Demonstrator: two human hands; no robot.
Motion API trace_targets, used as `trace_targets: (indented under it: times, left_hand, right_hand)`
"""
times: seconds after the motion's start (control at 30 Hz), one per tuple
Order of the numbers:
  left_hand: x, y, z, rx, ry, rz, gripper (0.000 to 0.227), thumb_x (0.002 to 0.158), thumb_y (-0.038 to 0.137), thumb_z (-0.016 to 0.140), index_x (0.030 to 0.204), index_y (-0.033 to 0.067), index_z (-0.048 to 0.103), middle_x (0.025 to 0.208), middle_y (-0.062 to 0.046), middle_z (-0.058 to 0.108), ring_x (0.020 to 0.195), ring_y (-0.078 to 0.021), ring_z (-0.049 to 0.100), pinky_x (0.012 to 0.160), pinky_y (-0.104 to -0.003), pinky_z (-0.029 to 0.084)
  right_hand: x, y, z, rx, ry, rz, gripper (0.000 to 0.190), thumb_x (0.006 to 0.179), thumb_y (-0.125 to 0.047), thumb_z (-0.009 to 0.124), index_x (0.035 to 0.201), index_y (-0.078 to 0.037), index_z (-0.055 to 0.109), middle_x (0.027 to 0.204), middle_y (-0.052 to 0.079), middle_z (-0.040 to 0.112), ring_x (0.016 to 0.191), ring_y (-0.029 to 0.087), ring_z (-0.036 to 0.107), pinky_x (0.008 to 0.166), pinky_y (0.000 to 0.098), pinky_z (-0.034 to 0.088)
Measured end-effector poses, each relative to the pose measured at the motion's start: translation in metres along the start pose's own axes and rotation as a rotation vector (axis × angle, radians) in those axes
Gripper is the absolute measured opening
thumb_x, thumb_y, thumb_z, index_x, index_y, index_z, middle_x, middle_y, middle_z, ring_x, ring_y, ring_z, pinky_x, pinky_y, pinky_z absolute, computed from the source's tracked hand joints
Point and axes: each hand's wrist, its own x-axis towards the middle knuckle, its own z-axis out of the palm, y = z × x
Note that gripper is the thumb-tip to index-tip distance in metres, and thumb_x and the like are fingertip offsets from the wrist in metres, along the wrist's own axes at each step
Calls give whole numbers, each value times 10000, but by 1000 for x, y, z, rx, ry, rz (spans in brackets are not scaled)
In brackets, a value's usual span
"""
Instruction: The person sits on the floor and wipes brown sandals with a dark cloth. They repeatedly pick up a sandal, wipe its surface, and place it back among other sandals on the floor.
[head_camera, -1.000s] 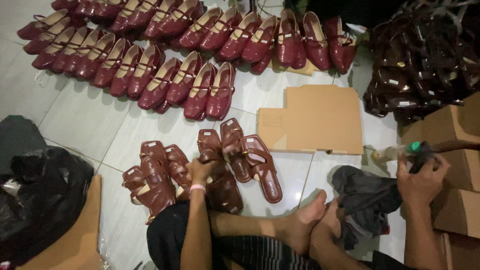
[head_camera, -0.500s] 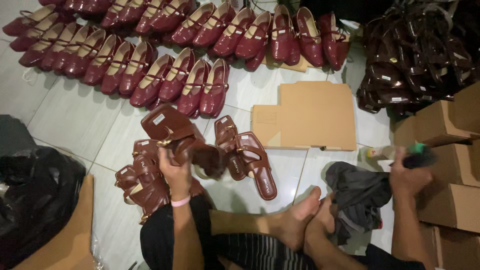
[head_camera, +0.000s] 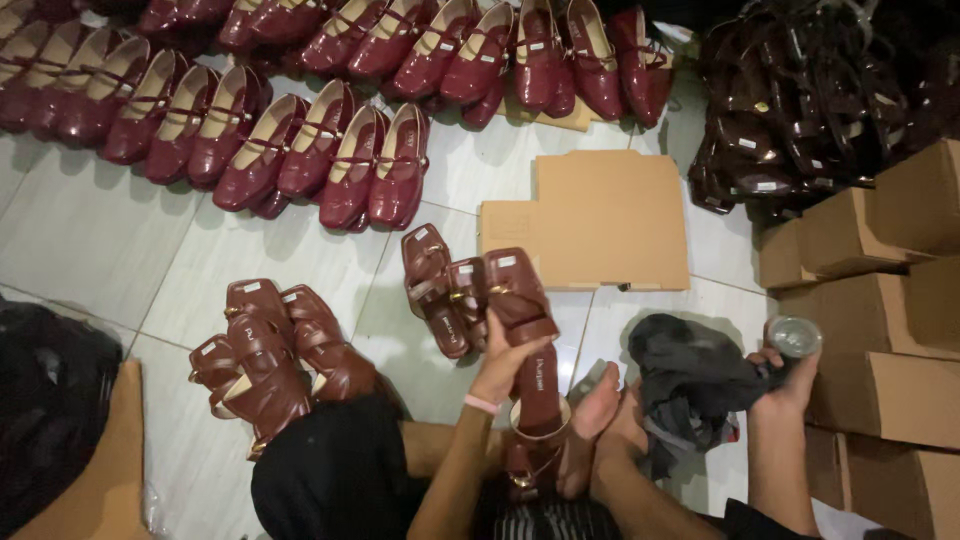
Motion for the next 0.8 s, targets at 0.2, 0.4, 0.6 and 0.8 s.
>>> trace_targets:
  times: [0.2, 0.4, 0.6, 0.8]
  left_hand:
    - [23, -1, 62, 420, -80, 572, 1005, 824, 16, 837, 1561, 11, 153, 1400, -166, 527, 1260, -254, 601, 1066, -386, 540]
    - [38, 31, 122, 417, -151, 694, 886, 887, 29, 836, 1513, 13, 209, 1449, -155, 511, 1332, -243, 580, 1128, -388, 517]
    - [16, 26, 92, -226, -426, 128, 979, 876, 232, 779, 1590, 177, 111, 1396, -129, 475, 1273, -250, 543, 1083, -429, 519]
    - [-21, -6, 64, -662, -344, -336, 790, 1178, 664, 367, 1499, -51, 465, 1220, -268, 606, 1028, -360, 659, 867, -454, 602]
  right_hand:
    - [-10, -8, -17, 151, -98, 1, 371, 1166, -465, 577, 1240, -108, 647, 1218, 112, 734, 717, 102, 566, 723, 267, 462]
    - [-16, -14, -10, 210, -136, 32, 384, 1164, -447, 586, 1223, -69, 621, 1198, 119, 719, 730, 120, 556, 740, 271, 466]
    - [-14, -3, 13, -640, 264, -761, 438, 1053, -279, 745, 1275, -27, 464, 1213, 151, 643, 944, 249, 626, 846, 410, 461]
    - [2, 15, 27, -1494, 121, -1242, 382, 1092, -234, 739, 1241, 78, 577, 1181, 190, 714, 1034, 336, 706, 982, 439, 568]
